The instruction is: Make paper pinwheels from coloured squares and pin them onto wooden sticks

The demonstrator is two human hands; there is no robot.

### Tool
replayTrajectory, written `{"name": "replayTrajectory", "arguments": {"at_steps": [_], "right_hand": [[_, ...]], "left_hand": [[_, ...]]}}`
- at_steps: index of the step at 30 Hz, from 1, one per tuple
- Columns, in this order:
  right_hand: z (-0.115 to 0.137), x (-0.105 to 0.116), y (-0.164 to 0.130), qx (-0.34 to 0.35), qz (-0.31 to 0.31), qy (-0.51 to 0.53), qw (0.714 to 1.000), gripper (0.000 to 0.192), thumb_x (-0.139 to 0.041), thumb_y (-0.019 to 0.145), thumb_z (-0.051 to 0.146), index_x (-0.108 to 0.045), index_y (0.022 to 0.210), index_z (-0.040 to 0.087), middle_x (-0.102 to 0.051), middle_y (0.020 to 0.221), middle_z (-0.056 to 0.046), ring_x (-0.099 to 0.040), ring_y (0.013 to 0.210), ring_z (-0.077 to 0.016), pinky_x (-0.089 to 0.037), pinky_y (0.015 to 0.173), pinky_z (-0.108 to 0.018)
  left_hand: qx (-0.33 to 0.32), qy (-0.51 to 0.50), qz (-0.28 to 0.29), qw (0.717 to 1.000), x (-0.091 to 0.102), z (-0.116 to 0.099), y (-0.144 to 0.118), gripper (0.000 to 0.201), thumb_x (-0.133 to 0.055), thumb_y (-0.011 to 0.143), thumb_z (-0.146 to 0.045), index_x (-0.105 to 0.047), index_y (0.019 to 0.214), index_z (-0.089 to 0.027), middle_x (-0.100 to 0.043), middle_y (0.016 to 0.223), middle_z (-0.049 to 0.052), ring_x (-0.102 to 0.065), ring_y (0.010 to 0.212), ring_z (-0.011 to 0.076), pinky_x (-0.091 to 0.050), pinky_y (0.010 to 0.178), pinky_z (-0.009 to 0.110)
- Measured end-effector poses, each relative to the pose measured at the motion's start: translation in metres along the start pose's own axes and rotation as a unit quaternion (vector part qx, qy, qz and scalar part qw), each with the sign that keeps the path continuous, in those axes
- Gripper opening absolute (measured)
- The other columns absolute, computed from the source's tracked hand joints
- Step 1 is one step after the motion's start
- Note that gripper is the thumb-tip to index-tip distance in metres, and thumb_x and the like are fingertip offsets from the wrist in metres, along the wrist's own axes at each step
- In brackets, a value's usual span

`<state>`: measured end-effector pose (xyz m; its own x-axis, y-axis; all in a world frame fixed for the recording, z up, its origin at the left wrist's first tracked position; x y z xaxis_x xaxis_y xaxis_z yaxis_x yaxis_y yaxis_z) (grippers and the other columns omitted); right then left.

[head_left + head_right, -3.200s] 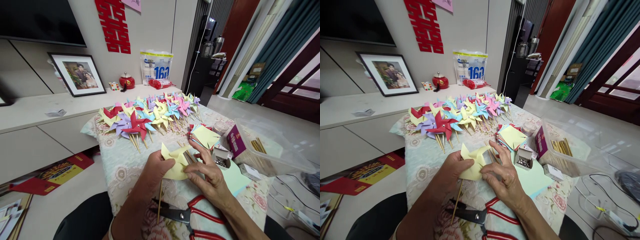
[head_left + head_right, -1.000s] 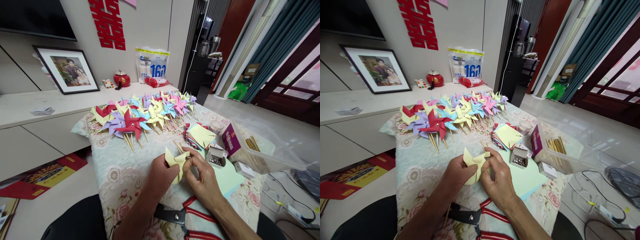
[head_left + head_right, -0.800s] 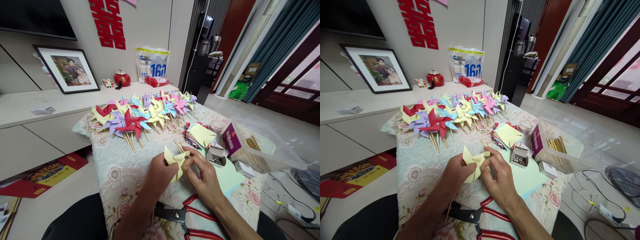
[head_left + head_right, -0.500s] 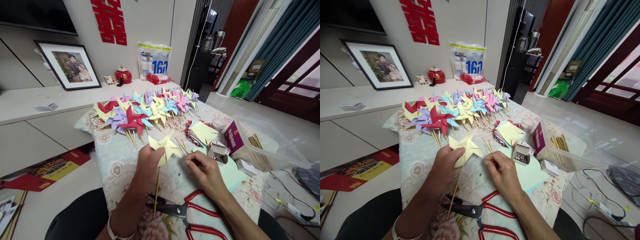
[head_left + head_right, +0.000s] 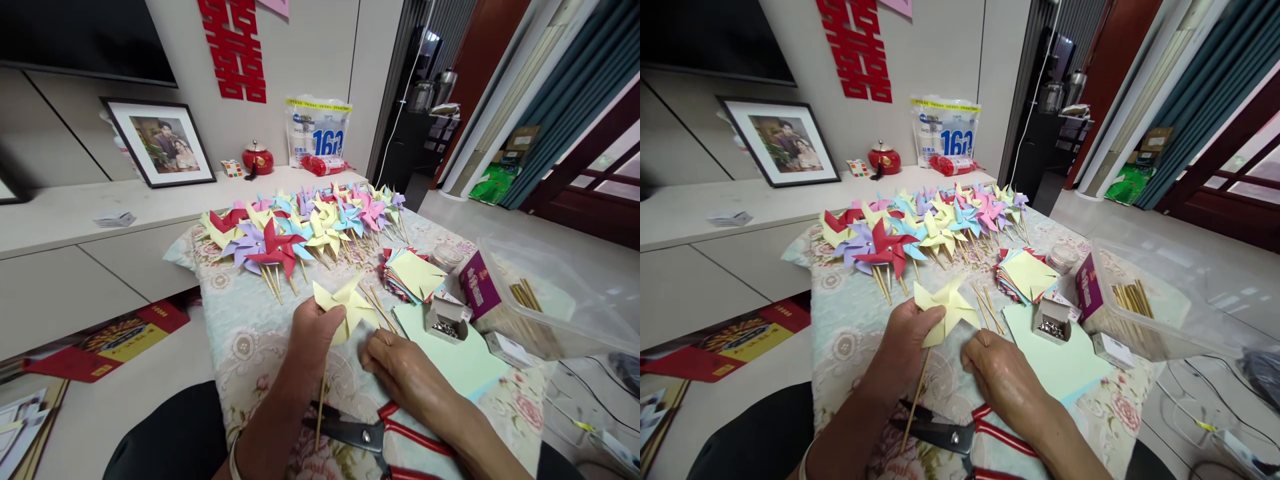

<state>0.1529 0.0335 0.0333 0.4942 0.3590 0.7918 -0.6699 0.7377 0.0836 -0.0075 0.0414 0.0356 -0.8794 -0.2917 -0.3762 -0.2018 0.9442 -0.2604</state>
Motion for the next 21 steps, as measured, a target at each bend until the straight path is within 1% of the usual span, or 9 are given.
{"name": "replayTrajectory", "arguments": {"at_steps": [3,7,10,12,14,16,19,21], "right_hand": [[0.008,0.014,-0.003,0.013,-0.003,0.1,0.995,0.019,-0.049,0.099,0.021,-0.056,0.081,0.023,-0.059,0.078,0.001,-0.055,0.071,-0.0157,-0.044,0.067,-0.027],[0.012,0.03,-0.009,-0.013,-0.06,0.2,0.978,0.021,-0.055,0.098,0.031,-0.057,0.079,0.023,-0.056,0.074,0.001,-0.053,0.068,-0.0161,-0.041,0.063,-0.027],[0.01,0.032,-0.011,0.002,-0.128,0.224,0.966,0.015,-0.055,0.098,0.027,-0.058,0.083,0.024,-0.059,0.08,0.0,-0.056,0.074,-0.0171,-0.043,0.066,-0.028],[0.009,0.032,-0.011,0.028,-0.186,0.196,0.962,0.014,-0.054,0.098,0.023,-0.059,0.085,0.024,-0.06,0.085,-0.001,-0.058,0.081,-0.0178,-0.043,0.072,-0.029],[0.007,0.03,-0.01,0.044,-0.238,0.149,0.959,0.015,-0.056,0.097,0.021,-0.062,0.084,0.024,-0.061,0.096,-0.003,-0.058,0.094,-0.0197,-0.043,0.083,-0.031],[0.006,0.029,-0.009,0.04,-0.271,0.113,0.955,0.015,-0.058,0.096,0.021,-0.064,0.083,0.025,-0.06,0.114,-0.005,-0.053,0.114,-0.0233,-0.038,0.097,-0.036],[0.006,0.027,-0.008,0.024,-0.287,0.12,0.95,0.014,-0.059,0.095,0.022,-0.066,0.082,0.025,-0.051,0.137,-0.006,-0.041,0.134,-0.0271,-0.028,0.109,-0.042],[0.006,0.025,-0.007,0.014,-0.286,0.144,0.947,0.014,-0.061,0.094,0.022,-0.066,0.082,0.024,-0.047,0.144,-0.005,-0.036,0.14,-0.0278,-0.025,0.112,-0.044]], "left_hand": [[0.007,0.016,0.001,1.0,-0.001,0.0,-0.002,0.019,-0.069,0.061,-0.024,-0.065,0.078,-0.015,-0.059,0.06,-0.004,-0.053,0.054,0.0126,-0.042,0.052,0.023],[-0.008,0.055,0.006,0.998,-0.004,0.001,-0.004,0.021,-0.07,0.062,-0.026,-0.067,0.079,-0.014,-0.063,0.063,-0.002,-0.055,0.056,0.0144,-0.044,0.053,0.024],[-0.023,0.073,-0.009,0.997,-0.006,0.003,-0.004,0.022,-0.068,0.062,-0.024,-0.068,0.081,-0.013,-0.068,0.069,0.001,-0.057,0.06,0.0147,-0.046,0.055,0.024],[-0.025,0.084,-0.008,0.996,-0.008,0.006,-0.004,0.022,-0.067,0.062,-0.023,-0.068,0.082,-0.012,-0.069,0.069,0.001,-0.057,0.06,0.0145,-0.046,0.055,0.023],[-0.029,0.102,0.0,0.994,-0.011,0.009,-0.005,0.02,-0.066,0.063,-0.022,-0.067,0.08,-0.013,-0.068,0.068,0.0,-0.056,0.06,0.0138,-0.045,0.055,0.023],[-0.039,0.121,0.014,0.992,-0.013,0.011,-0.007,0.018,-0.065,0.065,-0.021,-0.067,0.08,-0.013,-0.068,0.069,-0.001,-0.056,0.06,0.0133,-0.045,0.055,0.022],[-0.049,0.126,0.036,0.99,-0.018,0.012,-0.012,0.018,-0.063,0.067,-0.021,-0.067,0.083,-0.014,-0.069,0.072,-0.001,-0.057,0.062,0.0139,-0.045,0.055,0.022],[-0.051,0.126,0.048,0.99,-0.021,0.013,-0.015,0.019,-0.063,0.068,-0.022,-0.067,0.085,-0.014,-0.07,0.072,-0.001,-0.058,0.063,0.0145,-0.046,0.056,0.023]]}}
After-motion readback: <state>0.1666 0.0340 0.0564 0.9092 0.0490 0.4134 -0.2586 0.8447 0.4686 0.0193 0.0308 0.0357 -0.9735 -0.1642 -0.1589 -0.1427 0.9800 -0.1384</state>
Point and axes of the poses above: each hand's wrist, its own y-axis towards the middle knuckle, its own x-axis out of the back of the hand, z = x × y, the point moved 3 cm from there along y, towards the middle knuckle
